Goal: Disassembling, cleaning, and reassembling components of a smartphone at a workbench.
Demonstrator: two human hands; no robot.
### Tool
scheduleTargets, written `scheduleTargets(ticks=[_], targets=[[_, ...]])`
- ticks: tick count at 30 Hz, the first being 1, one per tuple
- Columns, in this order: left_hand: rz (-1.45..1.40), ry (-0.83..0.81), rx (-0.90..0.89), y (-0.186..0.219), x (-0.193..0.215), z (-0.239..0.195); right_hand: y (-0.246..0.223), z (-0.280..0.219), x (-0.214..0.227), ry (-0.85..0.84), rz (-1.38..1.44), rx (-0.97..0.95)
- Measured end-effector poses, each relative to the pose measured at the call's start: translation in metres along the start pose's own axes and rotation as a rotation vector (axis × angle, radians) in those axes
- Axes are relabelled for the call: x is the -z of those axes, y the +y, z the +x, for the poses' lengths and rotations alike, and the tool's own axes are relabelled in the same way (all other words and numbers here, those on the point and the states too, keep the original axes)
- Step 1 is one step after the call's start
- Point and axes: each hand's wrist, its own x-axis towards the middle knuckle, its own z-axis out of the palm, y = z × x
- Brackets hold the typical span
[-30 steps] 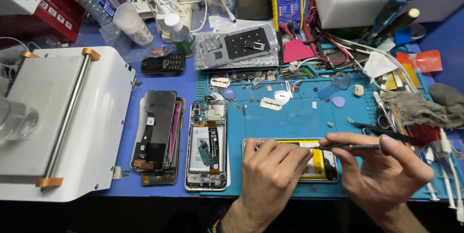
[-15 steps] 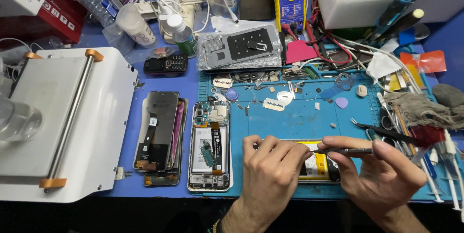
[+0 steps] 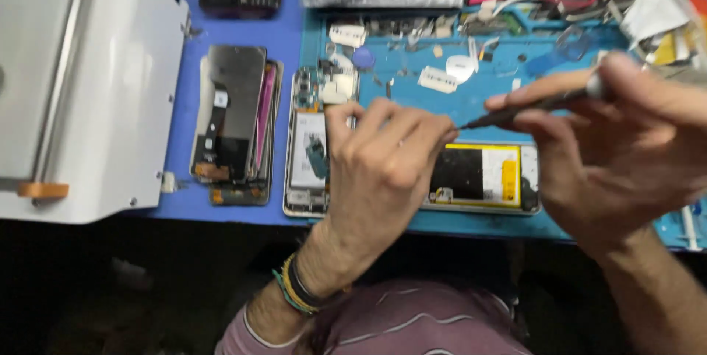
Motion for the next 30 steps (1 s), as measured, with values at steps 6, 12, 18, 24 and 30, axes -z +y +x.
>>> scheduleTargets(ticks=[6,12,18,24,30], targets=[[-0.033,0.061,-0.012,-0.012,0.025,-0.004,0.009,0.000,-0.008,-0.058,0.172,-0.173],[-0.060,0.034,0.025,-0.013,0.020,-0.017,0.001,-0.011,-0.013,-0.187,0.172,-0.138],[-0.070,-0.116,0.083,-0.005,-0.002,-0.042,-0.008,-0.035,-0.010,-0.271,-0.116,-0.316],[-0.028,-0.194,0.141,-0.001,-0.010,-0.056,0.001,-0.044,-0.011,-0.231,0.136,-0.504],[-0.046,-0.189,0.155,-0.002,-0.016,-0.061,0.005,-0.038,-0.014,-0.257,-0.030,-0.149]])
